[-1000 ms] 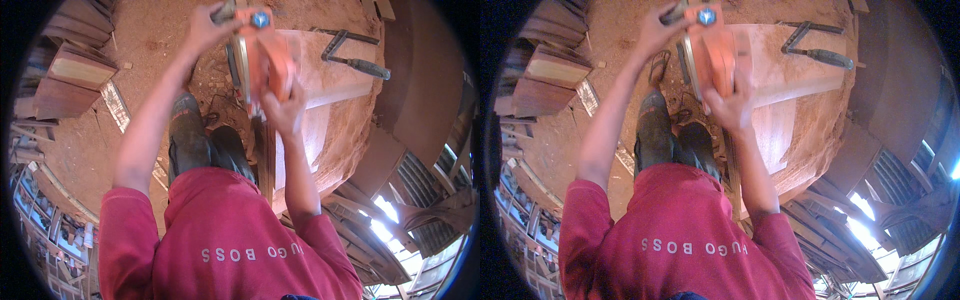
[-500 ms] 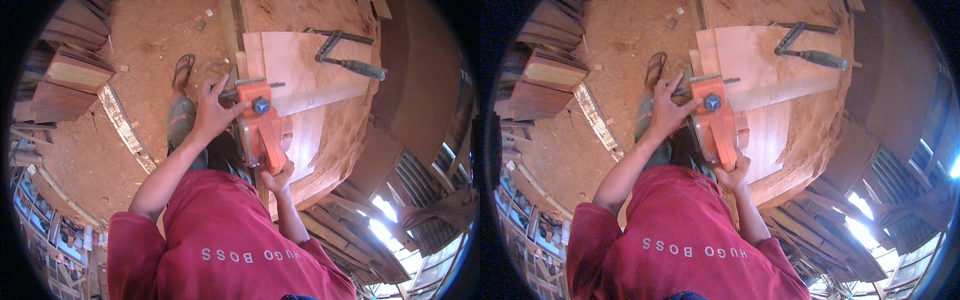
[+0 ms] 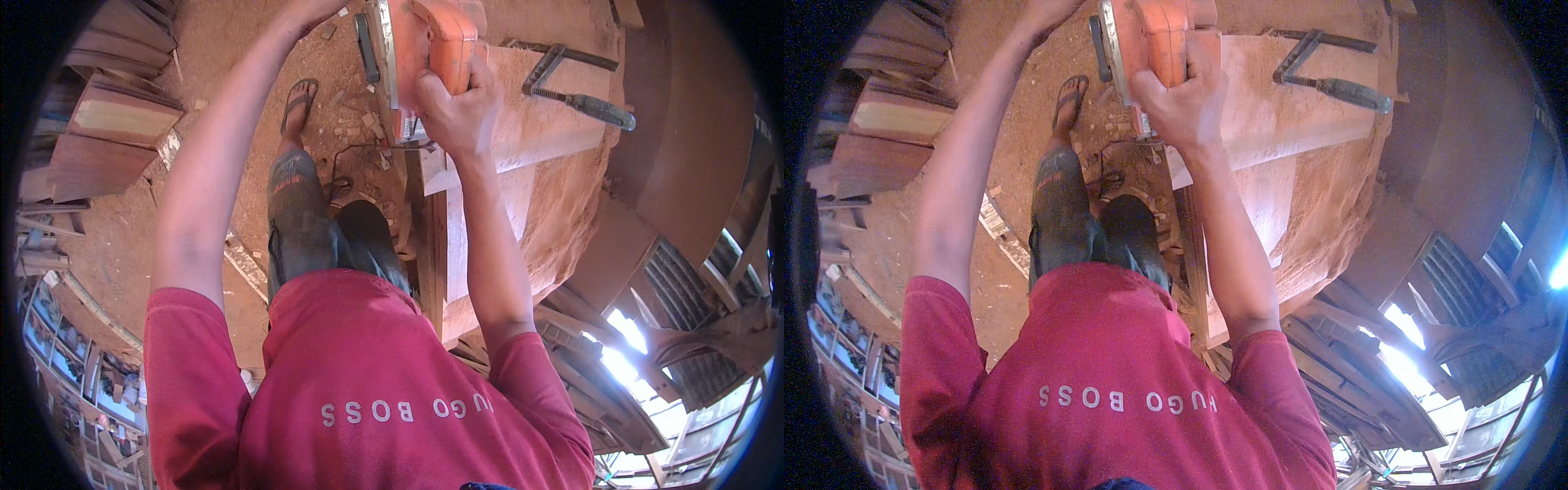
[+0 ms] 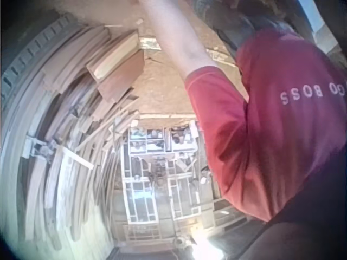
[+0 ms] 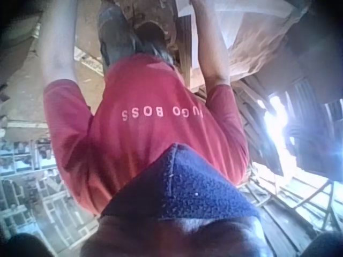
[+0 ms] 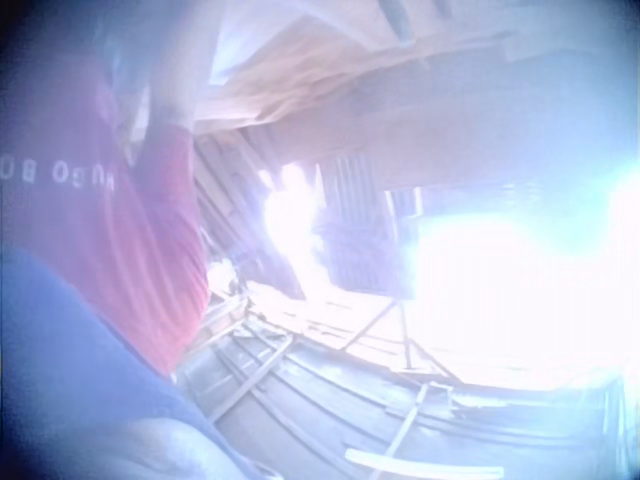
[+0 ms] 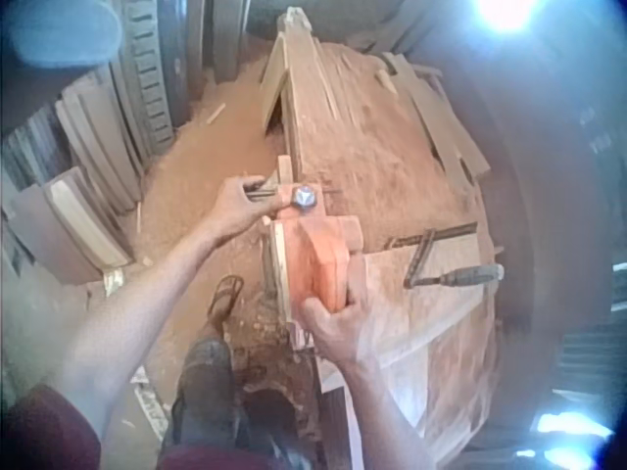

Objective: The person uses an electric hand planer to smooth the surface of wooden boards, then moves the boards and uses a metal tool to check for flatness.

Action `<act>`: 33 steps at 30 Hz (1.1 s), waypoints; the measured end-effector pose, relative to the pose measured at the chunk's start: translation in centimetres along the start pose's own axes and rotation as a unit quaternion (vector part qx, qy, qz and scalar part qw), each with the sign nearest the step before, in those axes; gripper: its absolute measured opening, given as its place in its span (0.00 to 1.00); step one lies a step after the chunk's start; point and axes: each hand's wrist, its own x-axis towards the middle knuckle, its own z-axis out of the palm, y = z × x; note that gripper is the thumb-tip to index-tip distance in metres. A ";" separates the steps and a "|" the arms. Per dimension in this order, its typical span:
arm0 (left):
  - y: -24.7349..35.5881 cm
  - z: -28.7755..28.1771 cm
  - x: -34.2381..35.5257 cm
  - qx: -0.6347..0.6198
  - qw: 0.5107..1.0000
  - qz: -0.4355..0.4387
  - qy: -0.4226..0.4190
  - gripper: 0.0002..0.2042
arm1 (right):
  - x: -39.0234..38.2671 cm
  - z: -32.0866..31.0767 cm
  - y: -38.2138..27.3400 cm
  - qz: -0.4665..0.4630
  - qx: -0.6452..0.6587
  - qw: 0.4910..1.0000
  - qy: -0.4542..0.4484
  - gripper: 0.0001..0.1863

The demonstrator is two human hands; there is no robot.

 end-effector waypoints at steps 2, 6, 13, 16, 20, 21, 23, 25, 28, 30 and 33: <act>-0.3 0.6 -2.0 0.011 1.000 0.007 -0.020 0.17 | -1.3 -0.3 0.0 -0.002 -0.006 1.000 0.009 0.13; -1.8 3.8 -11.0 0.041 0.997 -0.005 -0.065 0.33 | -11.1 -3.7 2.9 0.013 -0.054 0.998 -0.023 0.18; 1.7 9.0 -29.3 0.099 0.990 -0.098 -0.035 0.42 | -28.5 -8.8 4.8 0.152 -0.034 0.987 -0.043 0.15; 1.6 8.7 -28.6 0.098 0.991 -0.091 -0.033 0.43 | -28.2 -8.4 4.6 0.158 -0.047 0.986 -0.036 0.15; 1.2 7.2 -23.6 0.113 0.989 -0.083 -0.040 0.46 | -22.5 -6.8 3.5 0.119 -0.038 0.992 -0.024 0.15; 1.5 6.5 -21.8 0.119 0.988 -0.086 -0.041 0.45 | -20.8 -6.5 3.5 0.111 -0.037 0.993 -0.026 0.15; 1.8 5.2 -17.8 0.130 0.986 -0.090 -0.045 0.45 | -17.4 -5.5 3.6 0.077 -0.043 0.996 -0.030 0.17; -1.6 4.9 -13.9 0.086 0.995 -0.041 -0.001 0.40 | -13.5 -4.2 3.4 0.038 -0.051 0.997 -0.035 0.17; -1.4 2.8 -7.6 0.053 0.998 0.012 -0.026 0.34 | -7.1 -2.4 1.9 0.024 -0.033 0.999 -0.020 0.14; -0.6 1.3 -3.7 0.011 0.999 0.026 -0.020 0.22 | -3.6 -1.1 1.1 0.024 -0.018 1.000 -0.002 0.13; 1.2 0.2 -1.9 -0.011 0.999 -0.010 -0.034 0.17 | -1.7 -0.4 0.7 0.029 0.008 0.999 0.009 0.13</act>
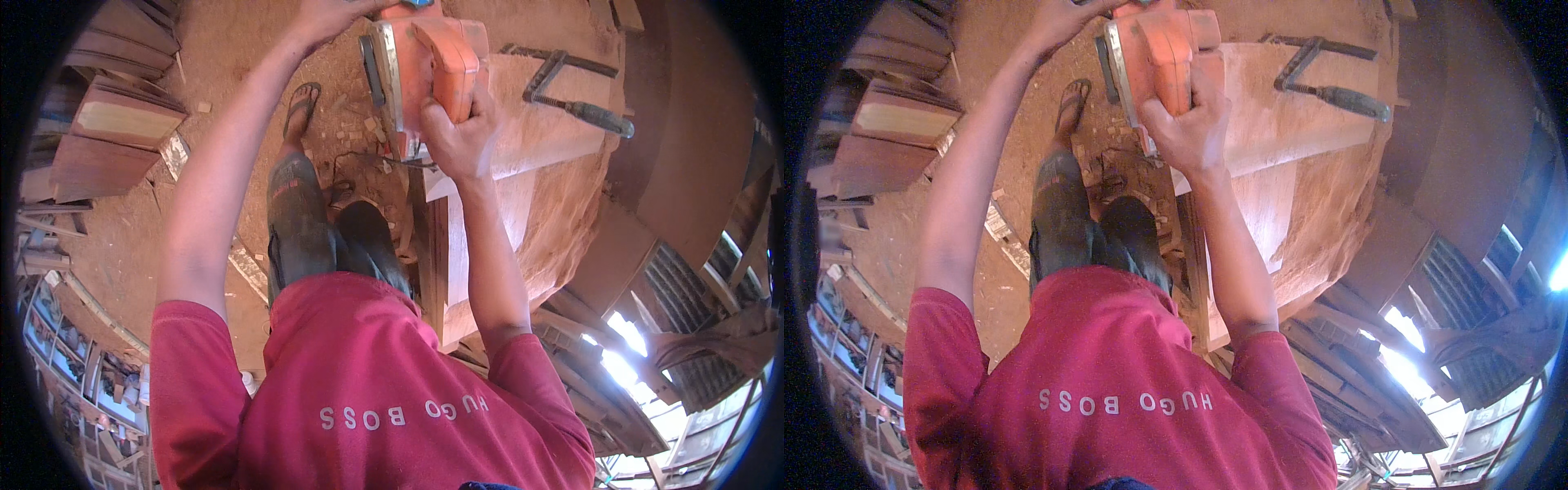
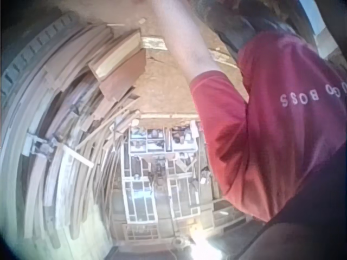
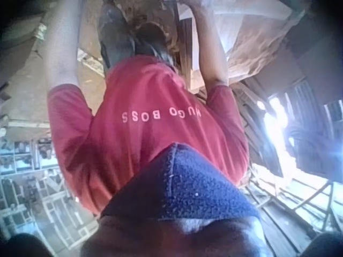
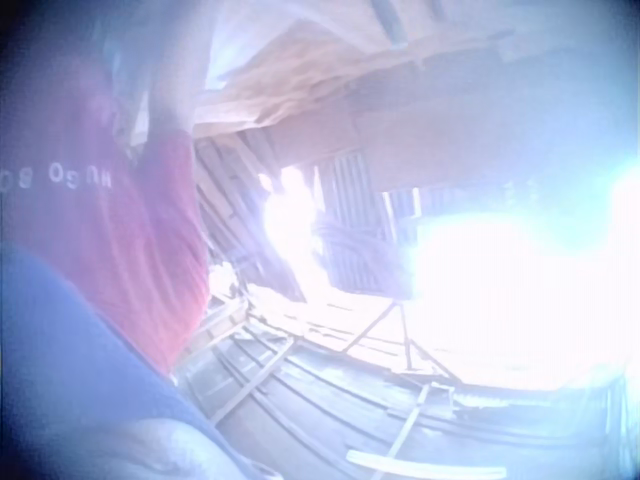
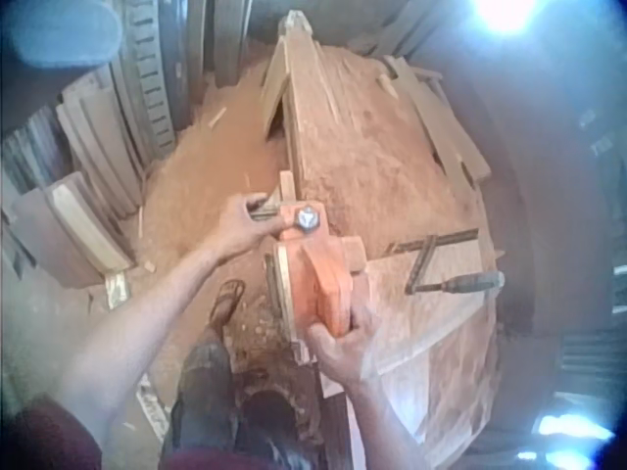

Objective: The person uses an electric hand planer to smooth the surface of wooden boards, then moves the boards and uses a metal tool to check for flatness.

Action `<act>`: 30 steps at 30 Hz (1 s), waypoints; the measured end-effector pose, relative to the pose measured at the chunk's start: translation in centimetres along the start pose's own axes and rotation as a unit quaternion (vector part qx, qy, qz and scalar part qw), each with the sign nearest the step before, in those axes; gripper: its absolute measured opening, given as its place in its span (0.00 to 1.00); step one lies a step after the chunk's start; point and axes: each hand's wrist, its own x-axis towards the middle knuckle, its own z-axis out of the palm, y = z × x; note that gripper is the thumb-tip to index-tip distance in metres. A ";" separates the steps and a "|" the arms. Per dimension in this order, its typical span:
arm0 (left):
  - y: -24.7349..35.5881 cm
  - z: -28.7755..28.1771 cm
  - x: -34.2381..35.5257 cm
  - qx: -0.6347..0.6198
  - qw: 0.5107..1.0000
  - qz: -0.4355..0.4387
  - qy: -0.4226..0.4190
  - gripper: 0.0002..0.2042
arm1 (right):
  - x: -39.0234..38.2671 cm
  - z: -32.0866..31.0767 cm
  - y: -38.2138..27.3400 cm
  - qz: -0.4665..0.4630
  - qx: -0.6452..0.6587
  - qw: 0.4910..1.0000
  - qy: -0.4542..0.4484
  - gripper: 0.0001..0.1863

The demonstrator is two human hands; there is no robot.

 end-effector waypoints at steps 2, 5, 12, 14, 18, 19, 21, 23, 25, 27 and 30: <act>0.0 0.5 -1.2 0.024 0.999 -0.014 -0.018 0.21 | -1.0 -0.5 0.3 0.030 0.009 0.999 -0.022 0.13; -2.3 2.6 -6.5 0.073 0.996 -0.029 -0.038 0.31 | -6.5 -2.6 1.0 -0.011 -0.063 0.998 -0.015 0.13; -0.6 10.3 -25.7 0.145 0.988 -0.054 0.015 0.43 | -24.9 -8.6 6.1 0.098 -0.030 0.994 -0.046 0.15; -0.6 10.7 -26.4 0.132 0.989 -0.069 0.006 0.46 | -26.6 -9.1 6.4 0.124 -0.051 0.990 -0.036 0.14; -0.3 9.5 -23.6 0.090 0.992 -0.088 0.008 0.46 | -23.1 -7.9 4.8 0.101 -0.058 0.993 -0.033 0.13; -0.5 9.2 -22.4 0.079 0.993 -0.088 0.014 0.45 | -22.0 -7.5 4.7 0.100 -0.056 0.993 -0.038 0.13; -1.0 8.2 -19.6 0.103 0.992 -0.063 0.028 0.44 | -19.4 -6.7 4.6 0.101 -0.051 0.992 -0.049 0.13; -0.8 6.9 -16.5 0.130 0.989 -0.066 0.033 0.42 | -15.9 -5.7 3.6 0.067 -0.059 0.995 -0.044 0.13; -2.3 5.8 -13.0 0.120 0.991 -0.053 0.038 0.41 | -12.2 -4.6 2.6 0.039 -0.064 0.996 -0.043 0.14; -3.5 4.7 -9.4 0.091 0.994 -0.037 0.044 0.40 | -8.8 -3.4 2.3 0.009 -0.060 0.997 -0.044 0.14; -3.2 2.5 -3.6 -0.020 0.999 -0.007 0.047 0.28 | -3.0 -1.0 1.2 -0.024 -0.023 0.999 -0.013 0.12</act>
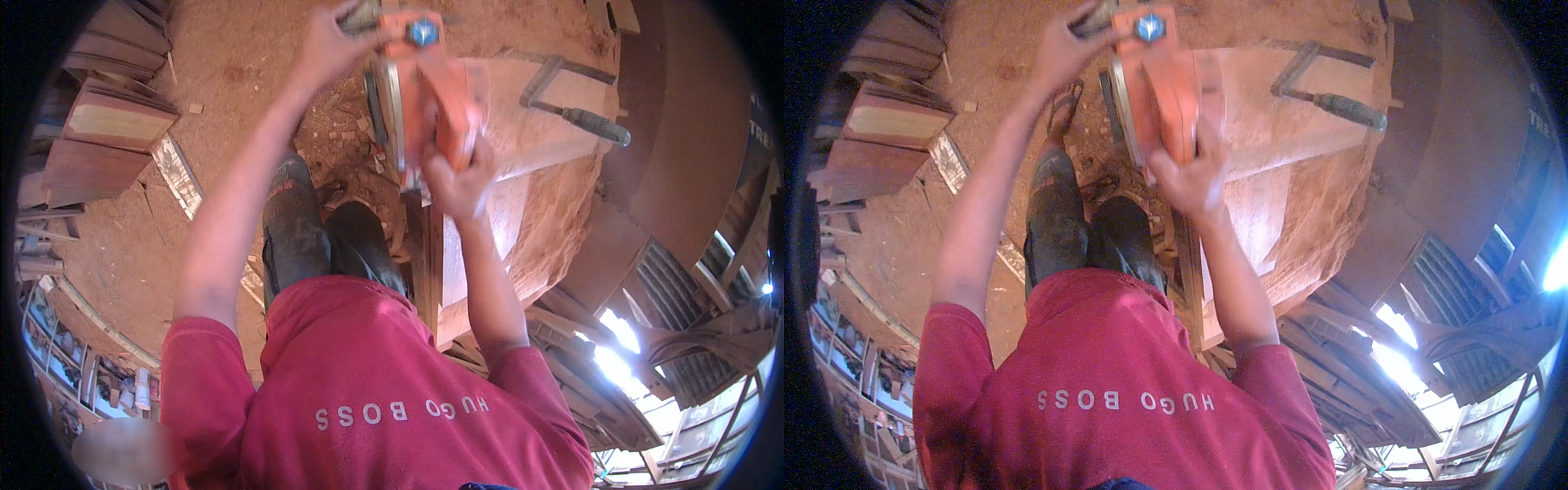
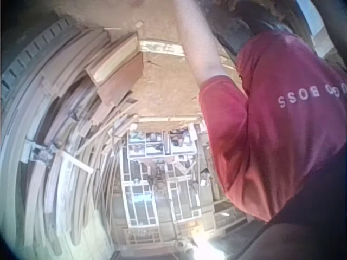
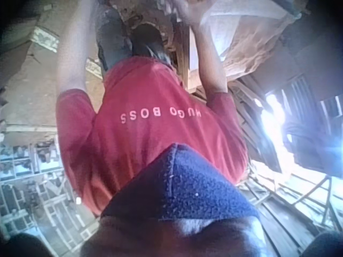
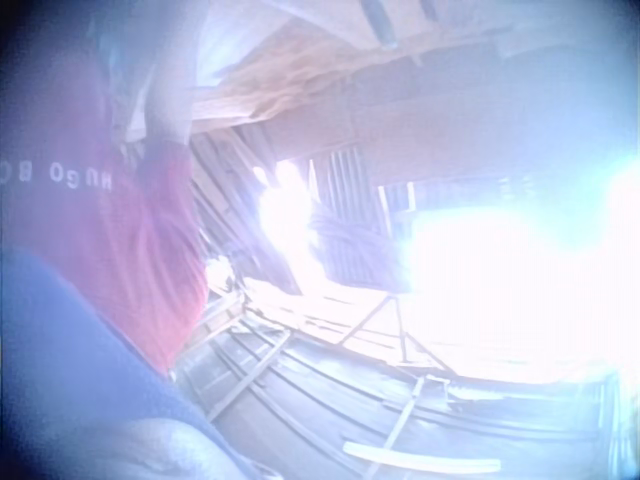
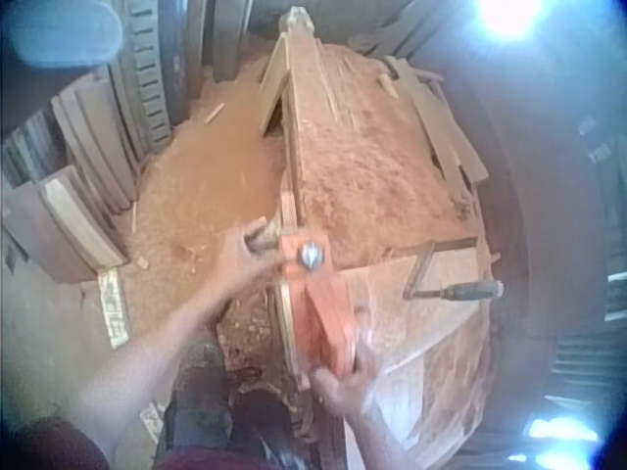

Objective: The person uses an electric hand planer to smooth the surface of wooden boards, then moves the boards and uses a metal tool to check for flatness.

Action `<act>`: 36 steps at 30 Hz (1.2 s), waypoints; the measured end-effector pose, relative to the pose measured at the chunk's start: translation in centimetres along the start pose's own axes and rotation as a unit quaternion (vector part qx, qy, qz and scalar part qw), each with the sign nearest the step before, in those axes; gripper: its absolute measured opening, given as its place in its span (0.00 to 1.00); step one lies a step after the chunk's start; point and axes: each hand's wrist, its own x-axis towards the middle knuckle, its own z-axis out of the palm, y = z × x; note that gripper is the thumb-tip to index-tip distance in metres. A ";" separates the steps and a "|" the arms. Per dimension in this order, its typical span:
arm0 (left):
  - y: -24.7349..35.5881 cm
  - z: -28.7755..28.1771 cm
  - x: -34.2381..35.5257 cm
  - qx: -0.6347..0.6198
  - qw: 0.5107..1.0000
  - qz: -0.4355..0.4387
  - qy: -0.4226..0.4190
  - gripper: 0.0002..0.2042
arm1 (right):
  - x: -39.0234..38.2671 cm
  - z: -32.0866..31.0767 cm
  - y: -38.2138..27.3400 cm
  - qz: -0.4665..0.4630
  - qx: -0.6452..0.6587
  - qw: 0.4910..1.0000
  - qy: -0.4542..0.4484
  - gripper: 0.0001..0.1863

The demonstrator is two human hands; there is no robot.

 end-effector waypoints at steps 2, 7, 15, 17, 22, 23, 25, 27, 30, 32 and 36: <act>1.9 -1.0 2.6 -0.043 0.999 0.017 -0.003 0.17 | 2.6 0.7 -0.6 0.008 0.027 1.000 0.007 0.09; 3.6 -0.7 0.5 -0.003 1.000 -0.006 -0.029 0.19 | 0.3 -0.5 -1.0 0.016 0.024 1.000 0.009 0.14; 1.8 5.5 -21.6 0.162 0.985 -0.051 -0.031 0.43 | -21.0 -6.6 3.0 0.131 -0.034 0.990 -0.047 0.14; 2.5 6.0 -23.2 0.146 0.985 -0.089 -0.041 0.47 | -23.5 -7.4 4.1 0.191 -0.003 0.981 -0.042 0.14; 1.7 5.5 -20.4 0.125 0.990 -0.057 -0.017 0.44 | -20.4 -6.1 3.4 0.132 -0.003 0.991 -0.036 0.13; 1.5 5.2 -19.3 0.124 0.991 -0.050 -0.007 0.44 | -19.3 -5.7 3.3 0.131 -0.008 0.991 -0.040 0.13; 1.4 4.5 -16.7 0.130 0.991 -0.043 0.002 0.43 | -16.0 -4.8 2.2 0.101 -0.022 0.994 -0.033 0.13; 2.0 3.5 -13.6 0.145 0.988 -0.050 0.007 0.42 | -13.1 -4.0 1.9 0.064 -0.019 0.997 -0.025 0.14; 0.8 2.3 -8.9 0.165 0.986 -0.030 0.010 0.42 | -9.3 -2.9 1.9 0.101 -0.001 0.994 -0.041 0.13; 0.9 1.2 -5.1 0.075 0.997 0.002 -0.015 0.39 | -5.7 -1.6 1.4 0.051 0.031 0.998 -0.020 0.13; 0.8 -0.3 2.2 -0.109 0.992 0.055 -0.021 0.20 | 1.6 0.3 1.0 0.000 0.011 1.000 -0.019 0.14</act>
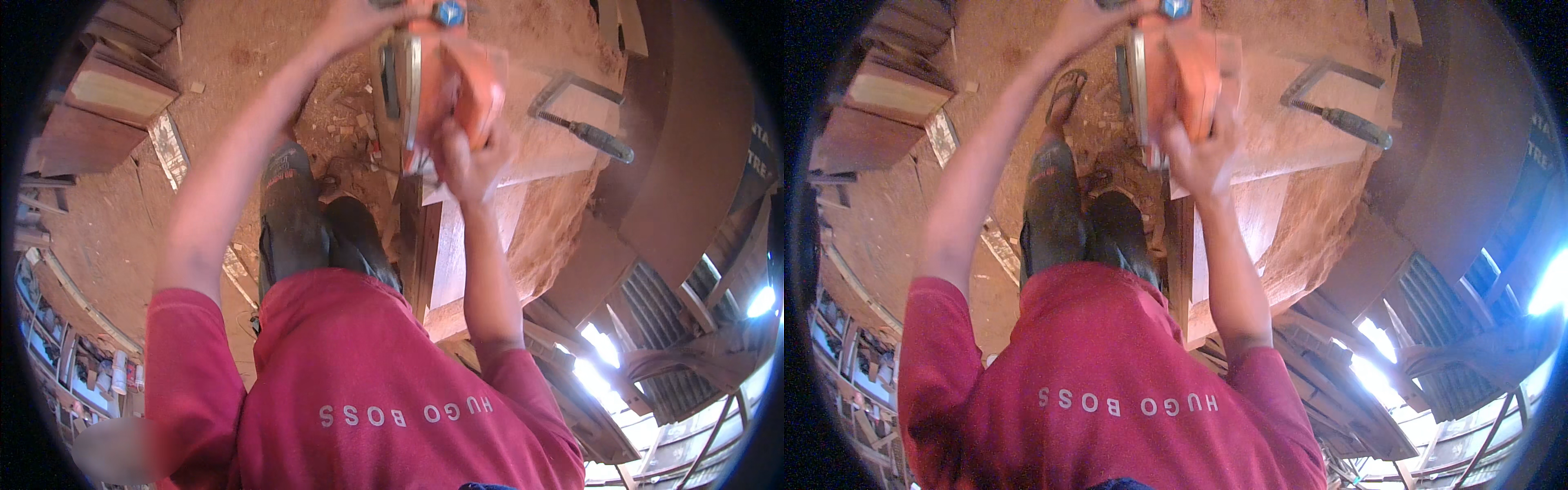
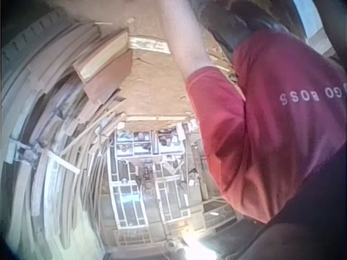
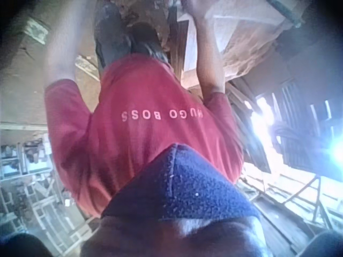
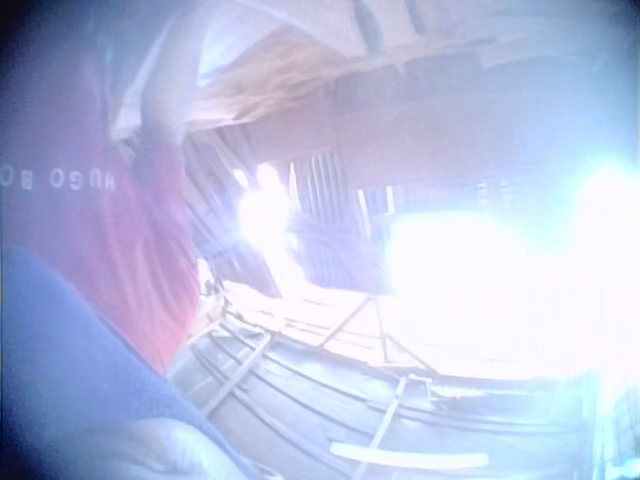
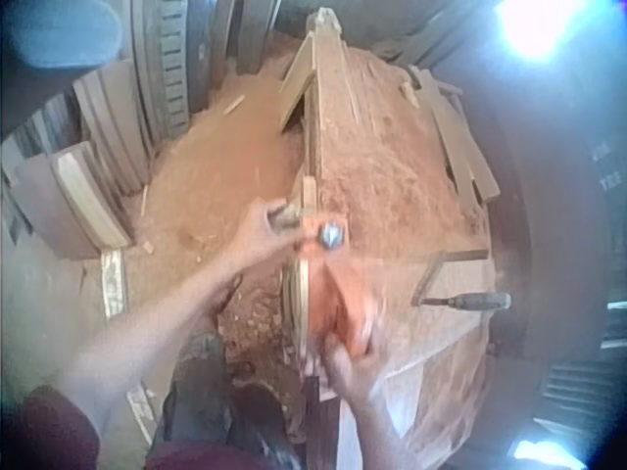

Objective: The person uses an electric hand planer to smooth the surface of wooden boards, then moves the boards and uses a metal tool to check for flatness.

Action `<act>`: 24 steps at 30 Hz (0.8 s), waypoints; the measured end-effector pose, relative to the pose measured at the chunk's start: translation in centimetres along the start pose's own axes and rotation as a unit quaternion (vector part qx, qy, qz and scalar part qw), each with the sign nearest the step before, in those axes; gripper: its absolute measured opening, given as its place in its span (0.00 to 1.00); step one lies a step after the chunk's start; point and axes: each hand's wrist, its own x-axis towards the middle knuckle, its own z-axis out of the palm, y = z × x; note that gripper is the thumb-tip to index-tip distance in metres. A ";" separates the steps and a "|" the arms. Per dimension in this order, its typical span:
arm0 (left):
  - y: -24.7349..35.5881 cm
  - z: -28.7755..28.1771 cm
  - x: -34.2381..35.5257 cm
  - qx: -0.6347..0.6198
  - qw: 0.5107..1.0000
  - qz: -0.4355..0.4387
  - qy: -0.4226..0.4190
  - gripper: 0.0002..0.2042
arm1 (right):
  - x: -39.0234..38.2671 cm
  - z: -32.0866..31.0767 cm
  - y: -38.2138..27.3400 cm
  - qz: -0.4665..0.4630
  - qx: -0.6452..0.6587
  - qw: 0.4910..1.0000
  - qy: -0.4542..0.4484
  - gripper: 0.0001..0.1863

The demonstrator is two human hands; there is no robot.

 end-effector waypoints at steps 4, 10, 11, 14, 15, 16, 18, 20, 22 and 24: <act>2.7 -1.6 1.6 0.138 0.990 -0.001 0.025 0.18 | 1.6 0.6 -0.7 0.023 0.031 0.999 0.015 0.15; 1.1 2.2 -10.3 0.232 0.972 -0.028 -0.039 0.37 | -10.1 -3.0 0.0 0.047 -0.032 0.998 0.024 0.13; 1.9 3.3 -13.9 0.266 0.961 -0.064 -0.027 0.39 | -12.9 -3.7 -0.2 0.060 -0.055 0.997 0.009 0.12; 1.2 6.1 -22.2 0.249 0.962 -0.102 -0.037 0.46 | -21.6 -5.6 1.0 0.132 -0.046 0.990 -0.013 0.13; 2.0 6.8 -24.1 0.237 0.962 -0.132 -0.045 0.47 | -24.1 -6.1 1.7 0.147 -0.049 0.988 -0.010 0.13; 2.2 7.2 -25.4 0.235 0.961 -0.138 -0.045 0.47 | -26.1 -6.5 2.6 0.160 -0.052 0.986 -0.009 0.13; 2.5 7.5 -26.6 0.235 0.959 -0.148 -0.048 0.48 | -26.9 -6.5 3.2 0.166 -0.053 0.985 -0.009 0.13; 2.3 7.3 -25.8 0.227 0.960 -0.154 -0.049 0.48 | -26.6 -6.2 3.1 0.159 -0.055 0.986 -0.012 0.13; 2.0 6.7 -24.3 0.203 0.965 -0.158 -0.051 0.47 | -24.9 -5.7 2.6 0.135 -0.055 0.989 -0.006 0.13; 2.1 6.1 -22.3 0.185 0.968 -0.162 -0.041 0.47 | -22.7 -5.2 2.2 0.130 -0.049 0.990 -0.006 0.13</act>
